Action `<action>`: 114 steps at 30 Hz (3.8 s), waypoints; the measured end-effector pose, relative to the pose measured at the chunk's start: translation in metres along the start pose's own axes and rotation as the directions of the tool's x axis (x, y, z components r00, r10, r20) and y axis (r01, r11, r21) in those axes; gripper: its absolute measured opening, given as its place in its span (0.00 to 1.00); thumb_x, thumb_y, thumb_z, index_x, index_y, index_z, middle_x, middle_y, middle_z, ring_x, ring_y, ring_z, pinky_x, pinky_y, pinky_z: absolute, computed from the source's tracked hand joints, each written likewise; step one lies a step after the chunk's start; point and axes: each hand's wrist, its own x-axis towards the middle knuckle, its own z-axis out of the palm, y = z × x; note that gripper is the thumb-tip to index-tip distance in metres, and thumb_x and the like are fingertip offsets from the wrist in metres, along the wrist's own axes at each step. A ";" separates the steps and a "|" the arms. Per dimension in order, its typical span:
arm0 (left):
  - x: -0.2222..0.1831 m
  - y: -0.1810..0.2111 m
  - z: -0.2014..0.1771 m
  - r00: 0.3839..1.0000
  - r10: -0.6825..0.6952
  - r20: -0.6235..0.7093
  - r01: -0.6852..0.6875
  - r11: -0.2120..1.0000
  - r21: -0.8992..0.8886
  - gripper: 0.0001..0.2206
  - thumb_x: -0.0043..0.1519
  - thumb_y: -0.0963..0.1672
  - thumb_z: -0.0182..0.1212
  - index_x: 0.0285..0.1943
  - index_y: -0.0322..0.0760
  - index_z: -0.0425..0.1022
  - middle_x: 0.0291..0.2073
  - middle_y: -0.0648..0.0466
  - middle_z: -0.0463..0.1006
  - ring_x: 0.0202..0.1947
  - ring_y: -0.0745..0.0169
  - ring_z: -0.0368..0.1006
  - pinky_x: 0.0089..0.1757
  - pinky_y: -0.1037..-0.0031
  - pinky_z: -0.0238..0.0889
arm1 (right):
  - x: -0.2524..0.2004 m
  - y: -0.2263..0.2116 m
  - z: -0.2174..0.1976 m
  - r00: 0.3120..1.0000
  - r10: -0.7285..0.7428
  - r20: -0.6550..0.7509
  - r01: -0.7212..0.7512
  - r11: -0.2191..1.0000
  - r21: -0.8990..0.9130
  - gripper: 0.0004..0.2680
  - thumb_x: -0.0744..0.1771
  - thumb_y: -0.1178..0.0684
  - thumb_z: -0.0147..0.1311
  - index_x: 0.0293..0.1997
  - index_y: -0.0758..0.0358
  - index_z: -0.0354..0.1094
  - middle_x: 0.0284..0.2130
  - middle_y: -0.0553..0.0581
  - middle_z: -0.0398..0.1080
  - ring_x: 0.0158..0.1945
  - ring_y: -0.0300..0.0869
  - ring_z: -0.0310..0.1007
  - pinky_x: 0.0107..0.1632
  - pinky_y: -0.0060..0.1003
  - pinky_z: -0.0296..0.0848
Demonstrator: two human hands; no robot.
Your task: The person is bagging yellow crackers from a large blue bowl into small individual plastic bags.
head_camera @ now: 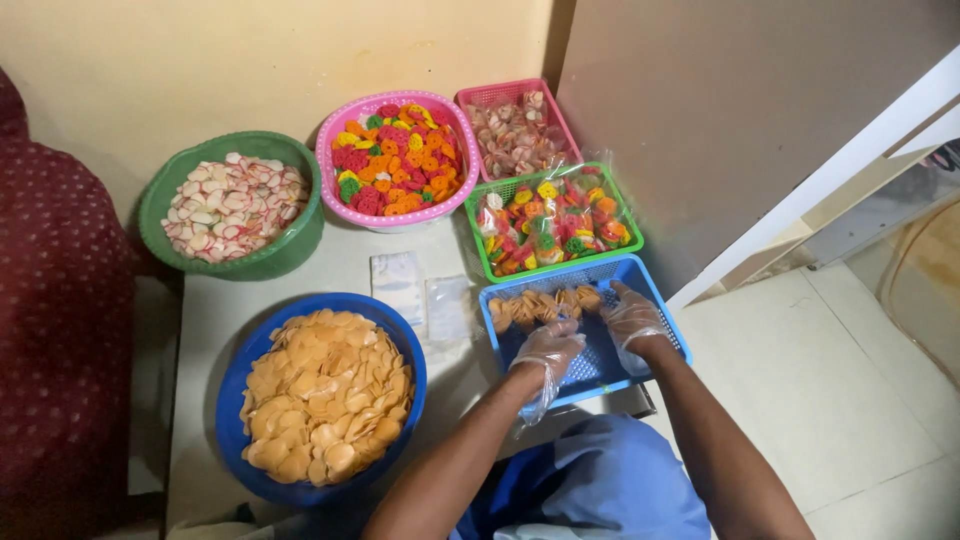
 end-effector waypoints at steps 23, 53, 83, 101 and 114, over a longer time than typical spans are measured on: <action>-0.097 0.011 -0.165 0.982 0.174 -0.080 -0.176 0.984 -0.027 0.21 0.65 0.50 0.56 0.64 0.39 0.76 0.53 0.36 0.80 0.59 0.36 0.74 0.59 0.50 0.64 | -0.016 -0.112 -0.045 0.820 -0.360 -0.445 0.421 0.906 0.045 0.08 0.67 0.46 0.57 0.50 0.39 0.77 0.42 0.51 0.79 0.50 0.48 0.79 0.52 0.41 0.80; -0.108 -0.131 -0.313 0.841 0.239 -0.485 0.099 0.814 0.572 0.14 0.67 0.52 0.52 0.57 0.55 0.79 0.47 0.47 0.83 0.51 0.49 0.80 0.53 0.63 0.75 | 0.020 -0.269 0.098 0.816 -0.456 0.354 0.577 0.636 -0.512 0.10 0.67 0.62 0.46 0.49 0.66 0.75 0.43 0.62 0.79 0.51 0.54 0.80 0.51 0.55 0.79; -0.122 -0.131 -0.310 0.946 0.014 -0.325 -0.260 0.633 -0.730 0.29 0.53 0.39 0.78 0.65 0.28 0.71 0.49 0.49 0.71 0.43 0.46 0.80 0.39 0.62 0.80 | -0.148 -0.347 -0.061 0.703 -0.596 0.388 -0.103 0.455 0.885 0.06 0.70 0.59 0.50 0.45 0.68 0.74 0.23 0.57 0.68 0.26 0.41 0.70 0.35 0.33 0.76; -0.132 -0.123 -0.325 0.812 -0.192 -0.550 -0.157 0.837 -0.524 0.13 0.53 0.40 0.70 0.47 0.40 0.83 0.31 0.45 0.84 0.29 0.57 0.83 0.37 0.71 0.80 | -0.109 -0.337 -0.004 0.830 -0.496 0.254 -0.037 0.406 0.913 0.09 0.67 0.62 0.56 0.50 0.77 0.73 0.29 0.62 0.71 0.29 0.40 0.73 0.32 0.29 0.78; -0.124 -0.136 -0.332 0.685 -0.105 -0.720 -0.118 0.961 -0.252 0.18 0.51 0.50 0.75 0.51 0.51 0.81 0.41 0.53 0.84 0.41 0.59 0.82 0.44 0.67 0.78 | -0.092 -0.342 0.001 0.848 -0.523 0.091 0.327 0.649 0.687 0.03 0.62 0.54 0.61 0.28 0.59 0.78 0.18 0.56 0.72 0.24 0.40 0.70 0.31 0.35 0.73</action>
